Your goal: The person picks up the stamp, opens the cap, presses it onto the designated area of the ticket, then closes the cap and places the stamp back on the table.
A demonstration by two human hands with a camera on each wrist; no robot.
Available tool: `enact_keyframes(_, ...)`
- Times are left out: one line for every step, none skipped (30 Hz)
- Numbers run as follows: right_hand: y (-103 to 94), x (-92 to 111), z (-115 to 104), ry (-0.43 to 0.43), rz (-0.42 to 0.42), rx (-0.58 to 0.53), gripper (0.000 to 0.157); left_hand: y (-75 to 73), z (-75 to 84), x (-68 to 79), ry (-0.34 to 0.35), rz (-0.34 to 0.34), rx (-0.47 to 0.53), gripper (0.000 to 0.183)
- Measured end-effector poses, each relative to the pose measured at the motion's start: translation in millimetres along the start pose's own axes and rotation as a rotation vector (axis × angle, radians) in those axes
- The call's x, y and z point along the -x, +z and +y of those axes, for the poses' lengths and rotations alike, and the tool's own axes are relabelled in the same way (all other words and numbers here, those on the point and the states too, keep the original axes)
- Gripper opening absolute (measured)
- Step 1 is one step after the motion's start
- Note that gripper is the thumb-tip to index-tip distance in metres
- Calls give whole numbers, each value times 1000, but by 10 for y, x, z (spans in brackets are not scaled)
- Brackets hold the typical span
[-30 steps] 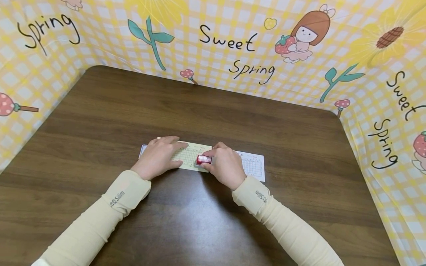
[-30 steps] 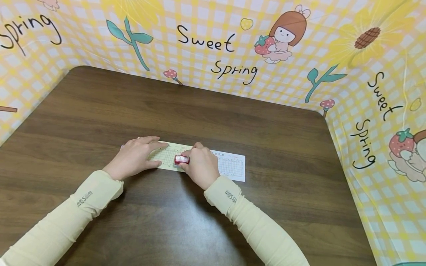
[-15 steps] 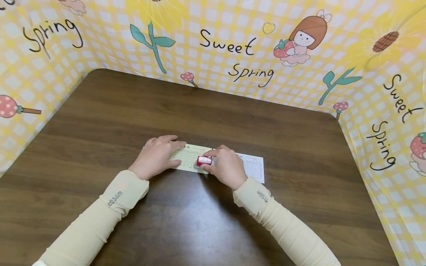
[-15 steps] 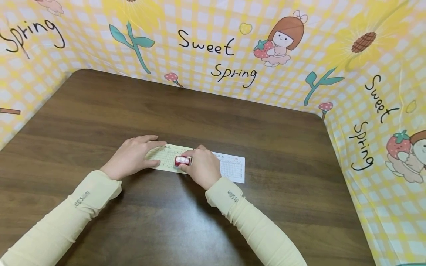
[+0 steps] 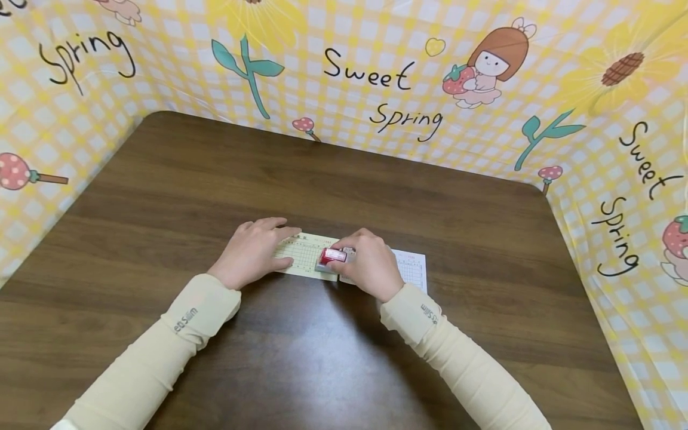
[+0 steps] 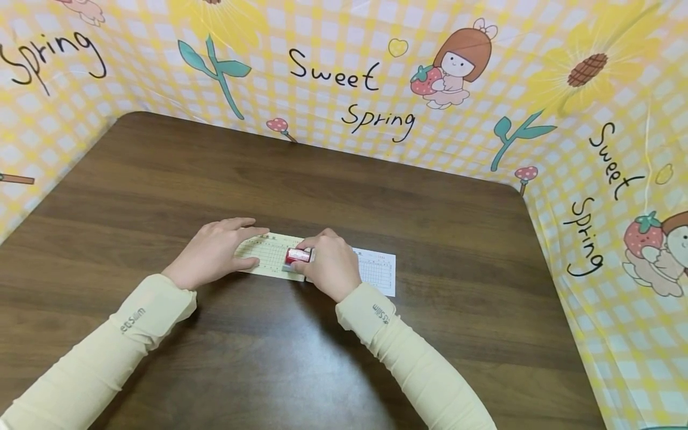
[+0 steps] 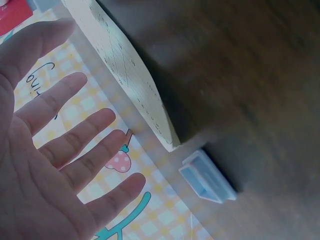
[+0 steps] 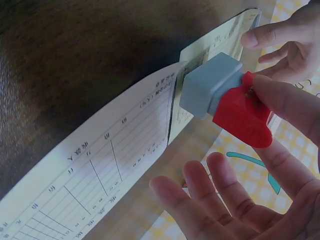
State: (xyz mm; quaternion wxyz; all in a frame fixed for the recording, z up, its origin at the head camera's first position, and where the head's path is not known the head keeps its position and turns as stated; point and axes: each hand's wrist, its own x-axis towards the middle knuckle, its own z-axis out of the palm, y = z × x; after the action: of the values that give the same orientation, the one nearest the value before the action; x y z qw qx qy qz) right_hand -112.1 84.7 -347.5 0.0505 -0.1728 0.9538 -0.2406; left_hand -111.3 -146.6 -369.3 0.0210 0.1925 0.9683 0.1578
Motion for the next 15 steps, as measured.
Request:
enact_keyframes(-7, 2, 5, 1, 1, -3, 28, 0, 2, -1, -1, -1, 1, 55)
enact_keyframes(-15, 4, 9, 3, 1, -8, 29, 0, 4, -1, -3, -3, 2, 55)
enact_keyframes(-24, 7, 12, 6, 1, -11, 29, 1, 6, -1, -4, -5, 5, 55)
enact_keyframes(-32, 8, 17, 8, 1, -15, 29, 2, 8, -2, -6, -6, 7, 55)
enact_keyframes(-40, 9, 22, 11, 2, -19, 29, 4, 9, -2, -7, -8, 8, 55)
enact_keyframes(-47, 9, 30, 13, 2, -22, 30, 6, 11, -3, -10, -10, 9, 55)
enact_keyframes(-54, 11, 36, 15, 2, -26, 30, 7, 12, -3, -10, -11, 10, 55)
enact_keyframes(-63, 12, 41, 18, 2, -27, 30, 8, 14, -3, -11, -13, 11, 55)
enact_keyframes(-73, 15, 45, 19, 2, -27, 30, 10, 16, -3, -12, -14, 10, 55)
enact_keyframes(-83, 17, 50, 17, 4, -30, 30, 10, 18, -3, -11, -13, 9, 55)
enact_keyframes(-92, 18, 56, 16, 5, -31, 31, 11, 20, -3, -12, -14, 9, 55)
enact_keyframes(-101, 20, 59, 15, 4, -32, 31, 10, 23, -3, -13, -15, 9, 55)
enact_keyframes(-112, 23, 61, 14, 4, -32, 31, 9, 27, -2, -12, -14, 8, 55)
enact_keyframes(-123, 27, 61, 13, 2, -31, 31, 9, 30, -2, -13, -14, 7, 55)
enact_keyframes(-133, 31, 63, 11, 1, -31, 31, 9, 33, -3, -13, -14, 5, 55)
